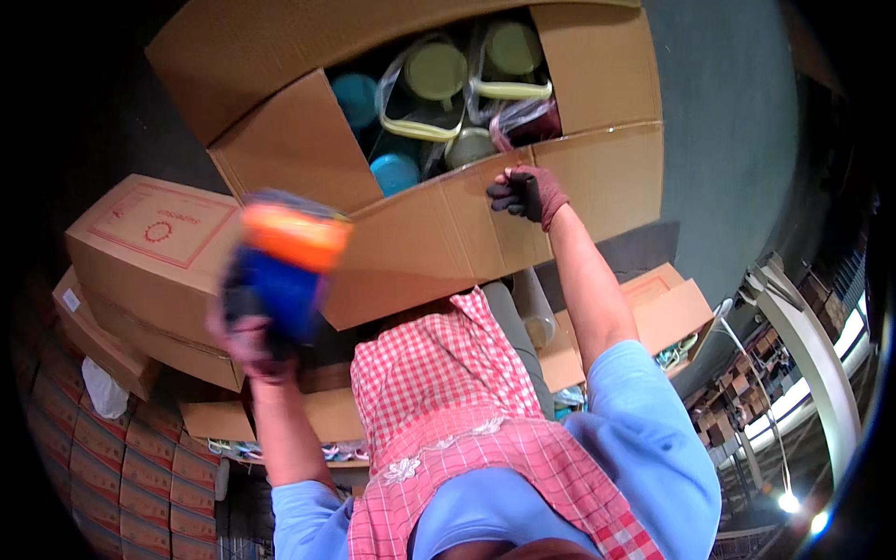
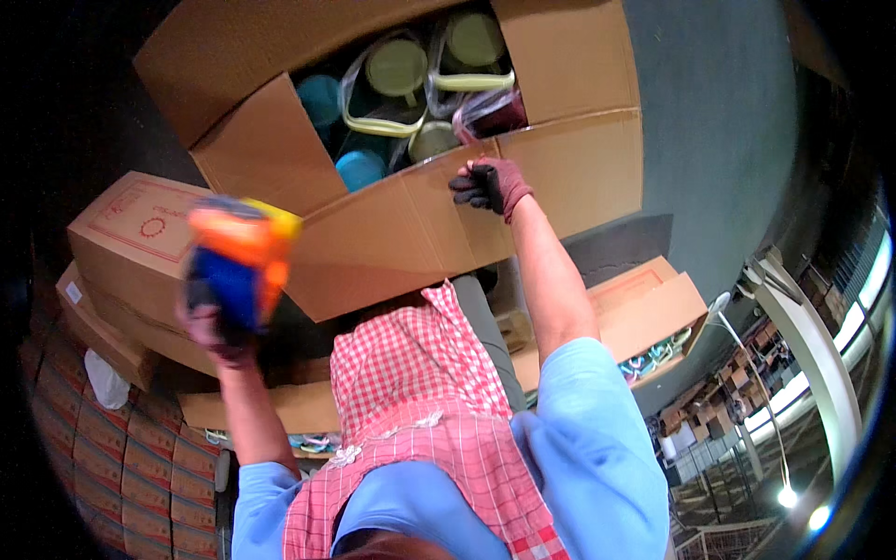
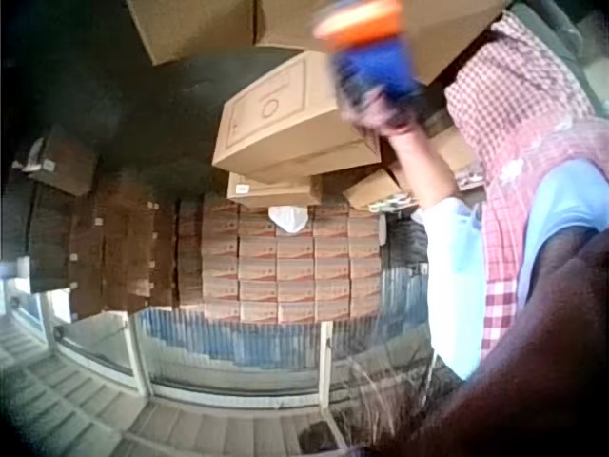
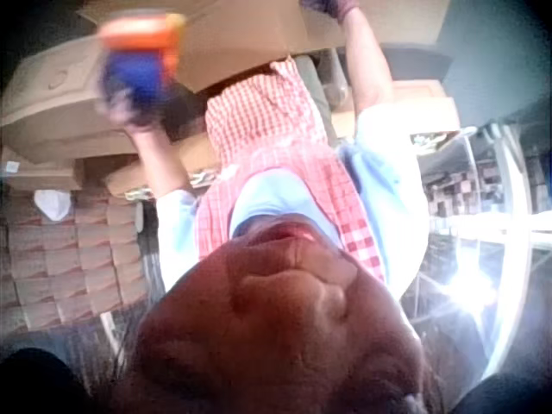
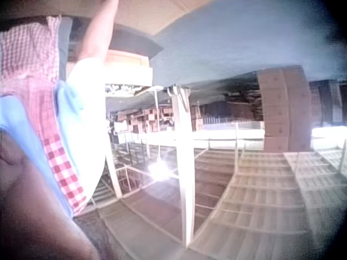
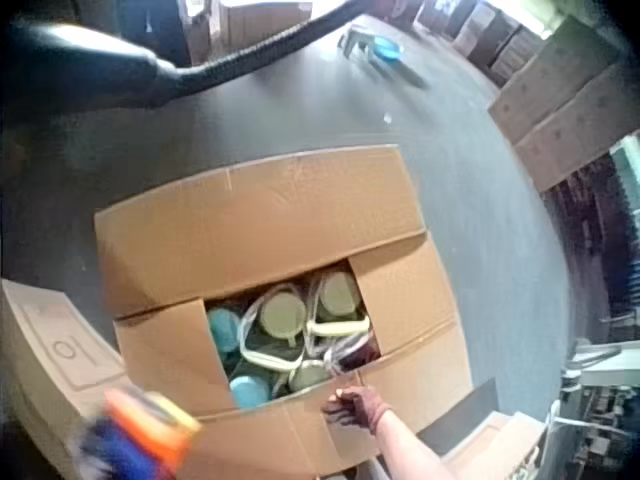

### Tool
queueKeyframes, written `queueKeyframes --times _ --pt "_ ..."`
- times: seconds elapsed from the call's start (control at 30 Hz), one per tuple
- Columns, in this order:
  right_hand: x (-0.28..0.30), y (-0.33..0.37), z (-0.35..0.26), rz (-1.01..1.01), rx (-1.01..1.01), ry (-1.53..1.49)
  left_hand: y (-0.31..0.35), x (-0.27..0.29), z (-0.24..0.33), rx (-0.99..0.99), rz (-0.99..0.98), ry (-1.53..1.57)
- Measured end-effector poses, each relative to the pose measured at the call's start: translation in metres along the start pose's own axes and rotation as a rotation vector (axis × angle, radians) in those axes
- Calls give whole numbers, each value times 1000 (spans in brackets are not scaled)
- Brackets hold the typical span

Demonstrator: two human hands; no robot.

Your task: The person uses a handheld tape dispenser to seal cardboard boxes filled with colorful plastic cups. They repeatedly pull tape, apply it to box seams, and press it down to secure the flaps. The person also moves boxes and adjusts their position while working.

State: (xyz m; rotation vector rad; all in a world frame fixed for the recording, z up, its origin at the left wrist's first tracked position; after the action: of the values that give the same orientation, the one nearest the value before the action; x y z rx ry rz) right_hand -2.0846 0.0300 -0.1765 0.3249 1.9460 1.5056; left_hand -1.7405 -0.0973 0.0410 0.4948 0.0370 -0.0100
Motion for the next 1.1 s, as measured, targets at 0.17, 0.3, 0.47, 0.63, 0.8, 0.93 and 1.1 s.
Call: queueKeyframes --times 0.17,0.3,0.47,0.63,0.8,0.93,1.1 --pt "-8 -3 -1 -20 -97 -89 8 -76 -126 -121 -346 -702" --pt "-17 9 -2 10 -135 35 7 -83 -123 -261 -358 -848" --pt "-5 54 -177 236 793 457 1 -71 -122 -397 -346 -838" --pt "32 56 -353 1211 1060 598 0 -69 -122 -415 -354 -868" --pt "125 -27 -437 1031 1000 455 -5 -74 -119 -460 -418 -901" --pt "103 1 -395 196 1048 210 -1 -77 -113 -403 -342 -785" --pt "129 80 -326 -103 717 665 1 -67 -133 -390 -426 -939"
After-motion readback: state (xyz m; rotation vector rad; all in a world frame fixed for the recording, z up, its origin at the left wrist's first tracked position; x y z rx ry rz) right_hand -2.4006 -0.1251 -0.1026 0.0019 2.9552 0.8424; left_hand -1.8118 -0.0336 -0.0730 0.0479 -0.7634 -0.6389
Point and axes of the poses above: each hand's wrist, its own y-axis away from the middle knuckle, its own x-axis out of the back of the hand, z = x × y, the point moved 3 cm from there along -y, towards the middle knuckle, and after that the axes turned 2 degrees about z, right-handed, at the moved point
